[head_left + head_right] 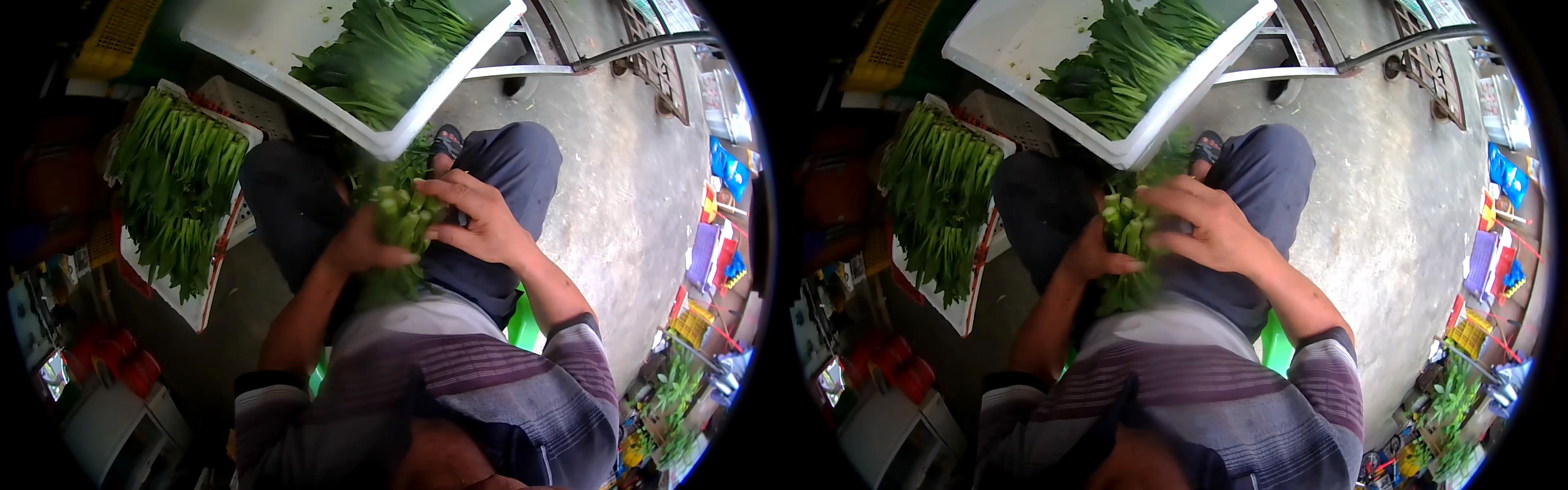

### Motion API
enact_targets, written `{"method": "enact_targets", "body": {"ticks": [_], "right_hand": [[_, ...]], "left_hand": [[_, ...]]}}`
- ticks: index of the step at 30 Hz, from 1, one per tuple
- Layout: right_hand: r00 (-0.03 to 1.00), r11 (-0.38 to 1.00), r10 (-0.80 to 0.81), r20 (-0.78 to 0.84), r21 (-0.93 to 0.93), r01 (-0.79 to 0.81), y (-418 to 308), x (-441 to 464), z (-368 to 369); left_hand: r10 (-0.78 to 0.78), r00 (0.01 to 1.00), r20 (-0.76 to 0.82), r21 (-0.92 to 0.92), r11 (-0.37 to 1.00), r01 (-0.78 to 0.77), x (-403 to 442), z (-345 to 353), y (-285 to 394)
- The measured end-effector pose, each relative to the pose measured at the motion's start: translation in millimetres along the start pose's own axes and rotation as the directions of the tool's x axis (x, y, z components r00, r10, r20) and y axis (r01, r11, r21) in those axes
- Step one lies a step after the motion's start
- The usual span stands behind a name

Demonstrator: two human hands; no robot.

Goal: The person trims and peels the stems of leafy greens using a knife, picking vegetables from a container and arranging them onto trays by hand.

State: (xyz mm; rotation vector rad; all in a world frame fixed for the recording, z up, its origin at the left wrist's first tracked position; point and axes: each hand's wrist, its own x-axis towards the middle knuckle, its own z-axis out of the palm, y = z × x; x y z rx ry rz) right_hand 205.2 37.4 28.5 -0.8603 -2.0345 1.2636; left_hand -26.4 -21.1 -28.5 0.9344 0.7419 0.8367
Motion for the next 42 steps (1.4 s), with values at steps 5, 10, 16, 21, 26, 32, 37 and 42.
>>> {"method": "enact_targets", "body": {"ticks": [5, 10, 16, 21, 26, 32, 37, 42], "right_hand": [[0.984, 0.974, 0.16, -0.08, 0.175, -0.144, 3, -7, -4], [0.959, 0.958, 0.269, -0.094, 0.128, -0.256, 2, -10, 0], [0.956, 0.952, 0.281, -0.08, 0.149, -0.268, 1, -12, 1], [0.997, 0.997, 0.077, 0.013, -0.022, -0.076, -1, -14, -17], [0.962, 0.967, 0.238, 0.133, -0.124, -0.222, -11, -21, -22], [0.941, 0.958, 0.28, 0.191, -0.113, -0.262, -14, -18, -21], [0.946, 0.965, 0.26, 0.194, -0.08, -0.249, -18, -13, -21], [0.935, 0.962, 0.27, 0.228, -0.024, -0.272, -9, -16, -20]], "left_hand": [[-0.044, 0.995, 0.088, 0.073, 0.997, 0.037, 3, -1, 7], [0.01, 0.999, 0.048, -0.12, 0.993, -0.004, 3, 8, 14], [0.006, 1.0, 0.03, -0.155, 0.988, -0.002, 3, 1, 9], [0.008, 1.0, 0.014, -0.126, 0.992, -0.006, 5, 0, 10], [-0.018, 1.0, 0.015, -0.108, 0.994, 0.02, 5, 2, 11], [-0.142, 0.99, -0.005, -0.037, 0.989, 0.142, 5, 7, 27], [-0.15, 0.988, -0.029, -0.027, 0.988, 0.15, 5, 7, 27], [-0.165, 0.986, 0.0, -0.012, 0.986, 0.165, 4, 3, 25]]}}
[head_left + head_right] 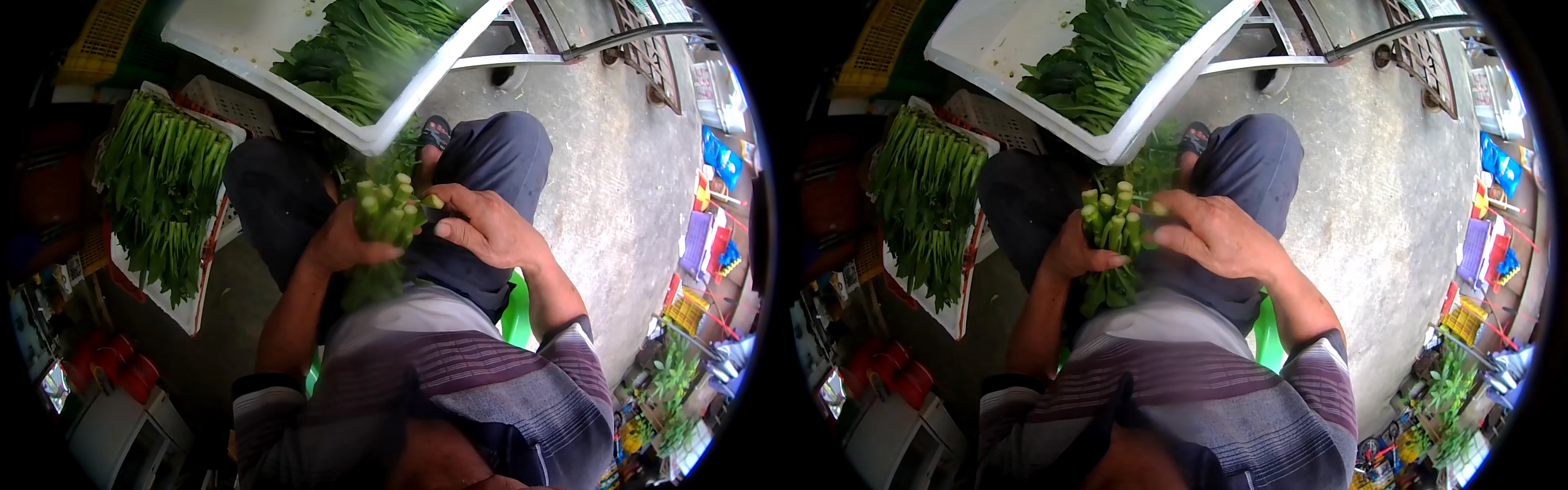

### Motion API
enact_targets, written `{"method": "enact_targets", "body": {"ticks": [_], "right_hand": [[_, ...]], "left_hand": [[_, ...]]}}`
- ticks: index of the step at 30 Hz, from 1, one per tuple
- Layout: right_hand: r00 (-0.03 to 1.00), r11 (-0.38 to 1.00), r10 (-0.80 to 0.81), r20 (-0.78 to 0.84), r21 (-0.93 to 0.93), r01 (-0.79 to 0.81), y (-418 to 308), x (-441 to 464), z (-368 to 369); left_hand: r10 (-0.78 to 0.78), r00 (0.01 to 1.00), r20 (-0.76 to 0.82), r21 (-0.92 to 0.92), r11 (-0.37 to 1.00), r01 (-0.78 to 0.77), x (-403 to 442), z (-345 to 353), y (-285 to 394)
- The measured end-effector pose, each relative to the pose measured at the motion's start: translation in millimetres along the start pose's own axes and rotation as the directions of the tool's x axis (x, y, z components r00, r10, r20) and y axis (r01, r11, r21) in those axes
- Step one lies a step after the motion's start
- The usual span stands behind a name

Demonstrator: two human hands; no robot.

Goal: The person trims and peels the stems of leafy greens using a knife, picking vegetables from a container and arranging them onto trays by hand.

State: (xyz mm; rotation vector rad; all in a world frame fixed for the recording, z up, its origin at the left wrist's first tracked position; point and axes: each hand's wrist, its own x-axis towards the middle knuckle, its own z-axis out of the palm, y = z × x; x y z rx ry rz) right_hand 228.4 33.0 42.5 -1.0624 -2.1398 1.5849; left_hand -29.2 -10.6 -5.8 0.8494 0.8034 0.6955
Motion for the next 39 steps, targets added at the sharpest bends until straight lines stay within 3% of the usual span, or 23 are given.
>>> {"method": "enact_targets", "body": {"ticks": [2, 5, 14, 17, 29, 38, 39], "right_hand": [[0.999, 0.999, 0.009, 0.04, 0.035, -0.01, 4, -2, -2], [0.994, 0.989, 0.035, 0.105, 0.142, -0.05, 6, -2, -5], [0.993, 0.988, -0.105, 0.054, 0.123, 0.098, 13, -2, -2], [0.993, 0.994, 0.03, 0.111, 0.101, -0.041, 0, -7, -7], [0.975, 0.972, 0.07, 0.213, 0.206, -0.114, -6, -1, -13], [0.983, 0.961, 0.095, 0.157, 0.243, -0.131, 4, -5, -8], [0.993, 0.977, 0.055, 0.106, 0.201, -0.075, 10, -6, -5]], "left_hand": [[-0.015, 1.0, 0.015, -0.028, 0.999, 0.016, 0, 0, 0], [0.091, 0.994, 0.06, -0.067, 0.994, -0.087, 0, -2, -2], [0.085, 0.991, 0.102, -0.106, 0.992, -0.075, 0, -3, -9], [0.077, 0.992, 0.096, -0.054, 0.996, -0.072, 0, -3, -4], [0.073, 0.993, 0.09, -0.033, 0.997, -0.071, -2, -6, -8], [0.055, 0.996, 0.075, -0.026, 0.998, -0.054, -1, -6, -10], [0.052, 0.996, 0.068, -0.003, 0.999, -0.052, -1, -6, -10]]}}
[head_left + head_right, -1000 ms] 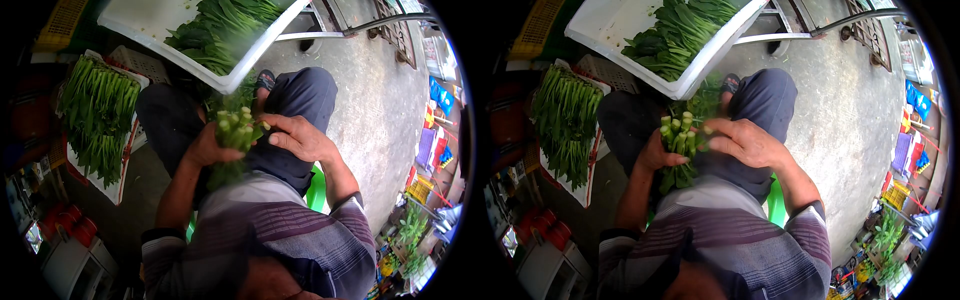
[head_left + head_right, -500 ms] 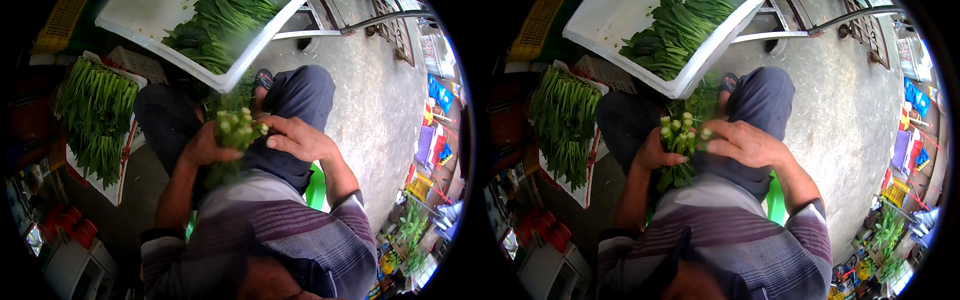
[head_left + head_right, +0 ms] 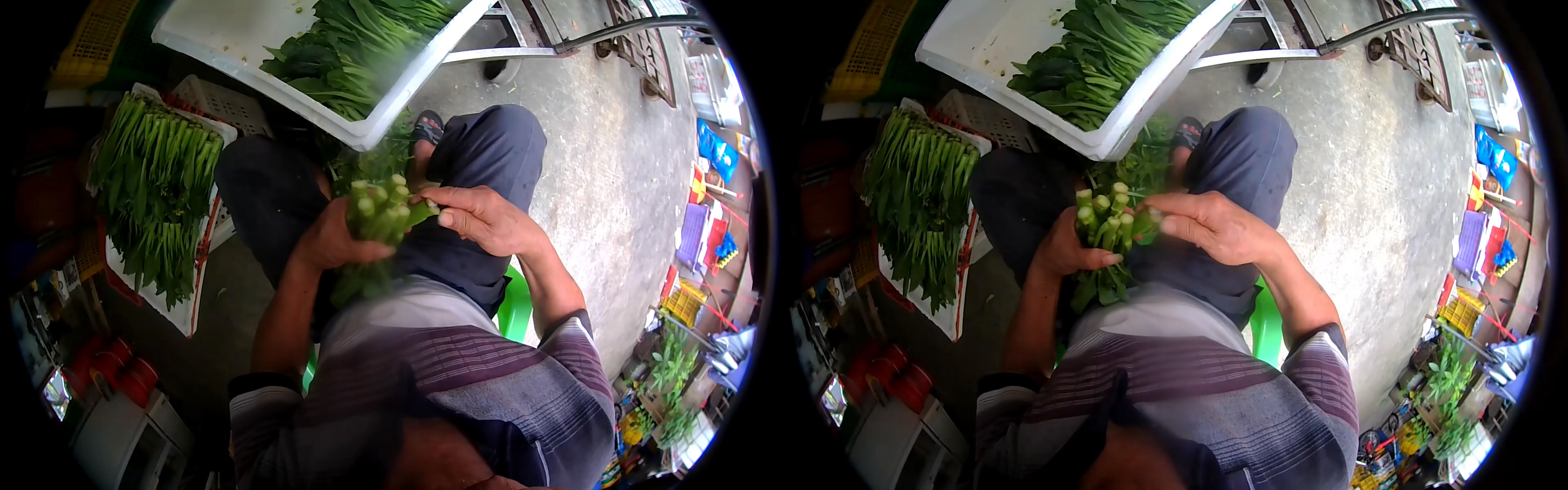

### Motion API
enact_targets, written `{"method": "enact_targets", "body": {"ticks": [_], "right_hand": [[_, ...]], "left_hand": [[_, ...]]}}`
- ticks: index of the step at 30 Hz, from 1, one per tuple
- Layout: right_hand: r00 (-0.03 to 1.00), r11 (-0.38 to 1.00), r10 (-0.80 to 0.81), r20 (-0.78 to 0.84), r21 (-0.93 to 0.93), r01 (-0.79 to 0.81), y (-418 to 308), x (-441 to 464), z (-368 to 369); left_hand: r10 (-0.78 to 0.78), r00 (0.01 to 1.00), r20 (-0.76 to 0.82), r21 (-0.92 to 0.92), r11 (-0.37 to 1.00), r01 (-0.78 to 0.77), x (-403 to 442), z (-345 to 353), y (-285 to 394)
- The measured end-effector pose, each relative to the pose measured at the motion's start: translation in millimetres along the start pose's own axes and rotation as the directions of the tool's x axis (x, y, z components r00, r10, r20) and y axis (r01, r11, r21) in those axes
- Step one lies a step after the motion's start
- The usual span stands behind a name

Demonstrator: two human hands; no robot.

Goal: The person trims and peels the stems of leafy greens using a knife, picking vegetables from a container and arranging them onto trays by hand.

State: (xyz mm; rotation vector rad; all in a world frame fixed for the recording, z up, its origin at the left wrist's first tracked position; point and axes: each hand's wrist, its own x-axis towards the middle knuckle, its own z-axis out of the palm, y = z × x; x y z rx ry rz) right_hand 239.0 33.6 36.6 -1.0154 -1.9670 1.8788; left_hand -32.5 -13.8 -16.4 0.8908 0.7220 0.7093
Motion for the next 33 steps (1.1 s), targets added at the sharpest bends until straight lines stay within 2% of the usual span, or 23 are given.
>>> {"method": "enact_targets", "body": {"ticks": [2, 5, 8, 11, 14, 17, 20, 23, 26, 29, 33], "right_hand": [[0.991, 0.99, -0.106, -0.076, -0.104, 0.098, 14, -1, 4], [0.993, 0.994, -0.04, -0.114, -0.109, 0.027, 9, -4, -1], [0.942, 0.938, 0.33, -0.057, 0.129, -0.321, 2, -7, -4], [0.994, 0.995, 0.094, -0.061, 0.031, -0.092, -5, -1, -8], [0.995, 0.987, -0.094, -0.03, -0.132, 0.089, 7, 4, -6], [0.996, 0.994, 0.002, 0.091, -0.105, 0.007, -14, 7, -13], [0.985, 0.999, -0.005, 0.172, -0.046, 0.014, -11, 9, -15], [0.983, 0.994, -0.088, 0.16, -0.042, 0.096, -10, 11, -11], [0.978, 0.996, -0.077, 0.193, -0.029, 0.084, -17, 15, -12], [0.967, 0.983, -0.173, 0.187, -0.024, 0.181, -7, 17, -8], [0.964, 0.989, -0.148, 0.219, 0.017, 0.148, -9, 18, -8]], "left_hand": [[-0.007, 1.0, -0.016, 0.046, 0.999, 0.007, 0, 0, 0], [0.015, 1.0, -0.015, 0.002, 1.0, -0.015, -1, -5, -7], [-0.023, 1.0, -0.014, -0.006, 1.0, 0.022, -1, -5, -1], [-0.081, 0.994, 0.073, -0.04, 0.996, 0.084, 0, -3, 3], [-0.109, 0.986, 0.129, -0.105, 0.987, 0.123, 0, -2, 2], [-0.104, 0.964, 0.247, -0.084, 0.988, 0.128, -1, -9, -3], [-0.082, 0.957, 0.279, -0.197, 0.97, 0.141, -2, -9, 0], [-0.07, 0.953, 0.295, -0.295, 0.942, 0.16, -3, -8, 0], [-0.117, 0.947, 0.301, -0.329, 0.919, 0.218, -4, -7, 5], [-0.092, 0.935, 0.342, -0.332, 0.919, 0.212, -3, -9, 5], [-0.056, 0.932, 0.359, -0.383, 0.902, 0.201, -4, -10, -1]]}}
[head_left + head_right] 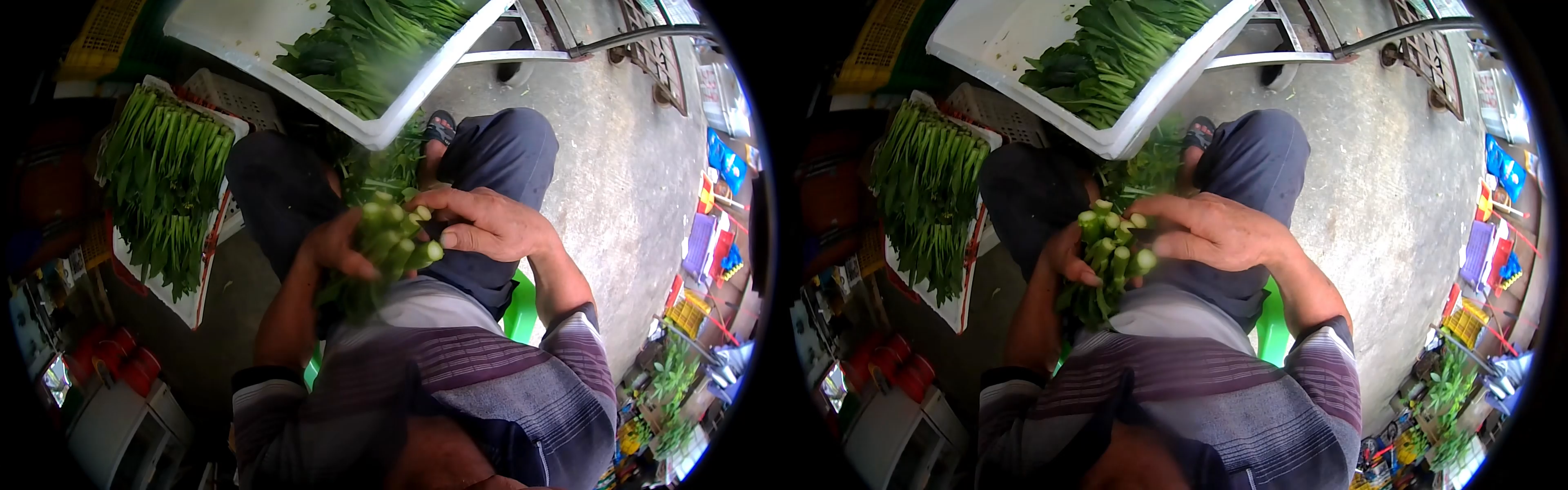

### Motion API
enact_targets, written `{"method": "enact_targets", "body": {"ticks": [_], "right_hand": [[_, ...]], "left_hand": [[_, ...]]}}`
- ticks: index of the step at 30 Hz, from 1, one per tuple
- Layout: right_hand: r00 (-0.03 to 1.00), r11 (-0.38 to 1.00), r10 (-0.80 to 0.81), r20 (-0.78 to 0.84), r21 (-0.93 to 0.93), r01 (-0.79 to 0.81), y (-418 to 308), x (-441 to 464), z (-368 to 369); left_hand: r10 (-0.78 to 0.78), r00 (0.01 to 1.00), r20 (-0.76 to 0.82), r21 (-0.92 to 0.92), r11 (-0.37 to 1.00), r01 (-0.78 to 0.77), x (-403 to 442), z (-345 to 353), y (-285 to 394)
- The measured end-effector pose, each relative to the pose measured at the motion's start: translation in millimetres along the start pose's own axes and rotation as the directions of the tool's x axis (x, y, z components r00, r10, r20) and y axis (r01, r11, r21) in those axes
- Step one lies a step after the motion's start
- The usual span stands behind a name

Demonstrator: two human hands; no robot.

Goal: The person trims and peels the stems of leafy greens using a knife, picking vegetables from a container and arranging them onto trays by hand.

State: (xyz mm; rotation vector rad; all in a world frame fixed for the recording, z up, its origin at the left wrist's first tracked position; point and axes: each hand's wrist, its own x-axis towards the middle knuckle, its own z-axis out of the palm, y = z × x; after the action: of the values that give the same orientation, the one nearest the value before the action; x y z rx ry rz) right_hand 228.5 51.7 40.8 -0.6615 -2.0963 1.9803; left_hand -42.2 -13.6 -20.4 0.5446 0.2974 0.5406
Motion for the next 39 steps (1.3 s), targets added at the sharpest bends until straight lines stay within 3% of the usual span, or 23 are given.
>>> {"method": "enact_targets", "body": {"ticks": [13, 17, 32, 35, 38, 39], "right_hand": [[0.999, 0.998, -0.044, 0.028, -0.033, 0.045, -1, 0, -4], [0.99, 0.99, -0.138, -0.023, -0.028, 0.138, 8, -1, 2], [0.996, 0.996, -0.09, -0.004, 0.012, 0.09, 5, -1, 1], [0.982, 0.986, -0.162, -0.093, 0.024, 0.165, 20, -2, 7], [0.98, 0.985, 0.133, -0.148, 0.131, -0.114, 3, -4, 3], [0.982, 0.993, 0.095, -0.165, 0.085, -0.082, 1, -5, 2]], "left_hand": [[0.059, 0.998, 0.019, -0.156, 0.986, -0.056, -5, 0, -10], [0.108, 0.994, 0.004, -0.205, 0.973, -0.105, -3, -5, -20], [0.095, 0.995, 0.038, -0.228, 0.97, -0.084, -6, -7, -18], [0.056, 0.998, 0.039, -0.192, 0.98, -0.048, -7, -6, -15], [0.035, 0.999, 0.021, -0.214, 0.976, -0.03, -5, 2, -6], [0.032, 0.999, 0.035, -0.197, 0.98, -0.024, -5, 1, -6]]}}
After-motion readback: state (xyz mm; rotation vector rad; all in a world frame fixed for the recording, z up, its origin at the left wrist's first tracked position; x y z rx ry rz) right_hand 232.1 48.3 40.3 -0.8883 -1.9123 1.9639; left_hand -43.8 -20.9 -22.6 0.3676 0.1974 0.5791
